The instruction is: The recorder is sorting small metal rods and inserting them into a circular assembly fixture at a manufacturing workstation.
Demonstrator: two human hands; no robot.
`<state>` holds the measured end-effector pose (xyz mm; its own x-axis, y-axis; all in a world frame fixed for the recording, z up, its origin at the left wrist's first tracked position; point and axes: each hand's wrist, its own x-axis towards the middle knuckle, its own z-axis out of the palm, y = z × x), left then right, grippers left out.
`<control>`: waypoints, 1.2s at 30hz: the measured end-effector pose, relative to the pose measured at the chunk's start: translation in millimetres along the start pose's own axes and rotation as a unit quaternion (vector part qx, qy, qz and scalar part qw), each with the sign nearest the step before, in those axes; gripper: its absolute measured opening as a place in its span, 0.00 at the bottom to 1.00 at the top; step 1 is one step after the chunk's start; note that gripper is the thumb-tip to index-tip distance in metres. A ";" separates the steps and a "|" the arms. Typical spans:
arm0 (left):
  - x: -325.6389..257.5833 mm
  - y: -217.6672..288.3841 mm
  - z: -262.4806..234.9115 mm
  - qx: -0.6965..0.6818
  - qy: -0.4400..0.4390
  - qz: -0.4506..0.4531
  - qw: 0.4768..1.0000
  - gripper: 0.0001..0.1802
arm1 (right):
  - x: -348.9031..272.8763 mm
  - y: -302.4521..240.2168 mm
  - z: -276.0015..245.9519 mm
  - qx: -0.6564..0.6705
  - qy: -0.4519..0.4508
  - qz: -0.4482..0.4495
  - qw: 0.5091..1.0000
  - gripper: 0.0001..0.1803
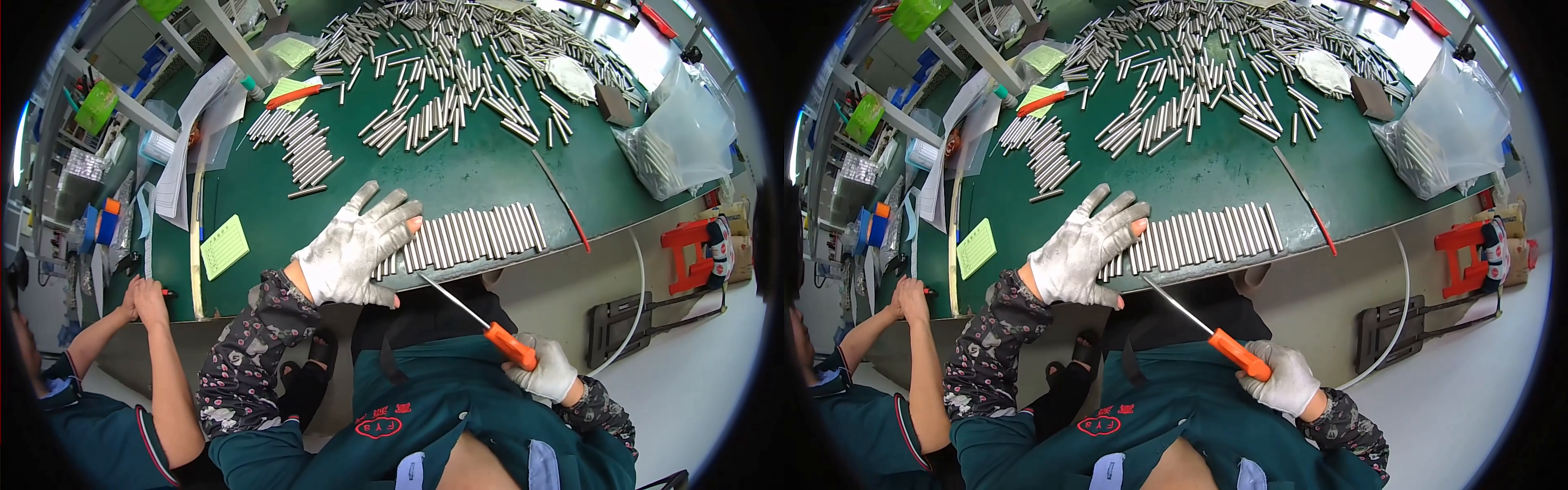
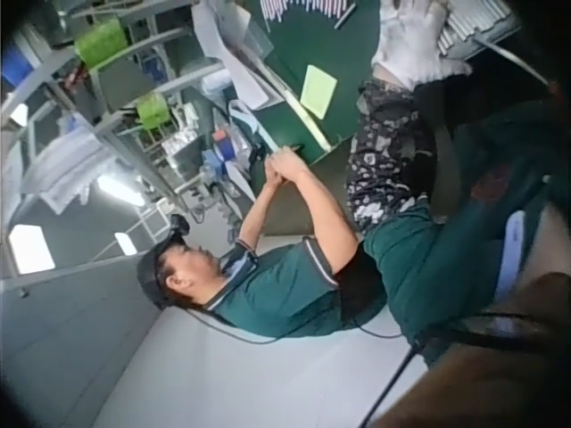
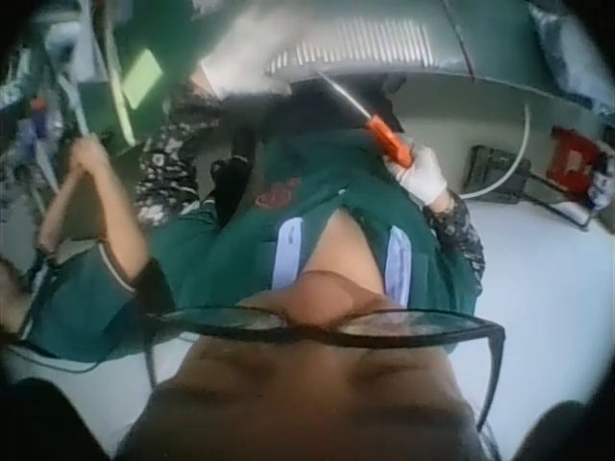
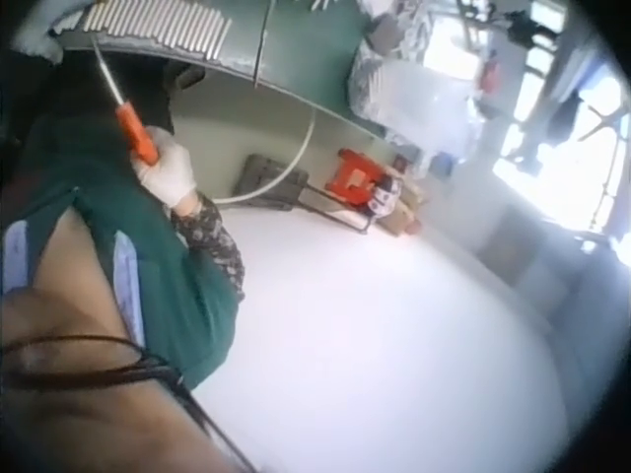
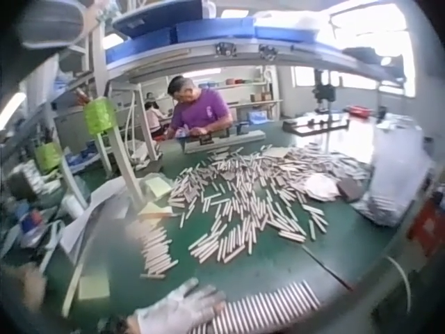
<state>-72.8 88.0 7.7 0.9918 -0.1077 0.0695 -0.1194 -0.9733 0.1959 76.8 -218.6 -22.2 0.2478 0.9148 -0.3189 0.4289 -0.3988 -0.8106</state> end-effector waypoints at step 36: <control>43.6 8.4 -4.3 0.014 0.014 0.031 0.999 0.49 | -39.3 11.1 -74.8 0.250 0.218 0.062 0.941 0.14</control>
<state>-30.7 76.0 16.7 0.9808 -0.1623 0.1077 -0.1785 -0.9703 0.1632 136.8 -263.8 18.1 0.6488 0.7061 -0.2837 -0.0631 -0.3216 -0.9448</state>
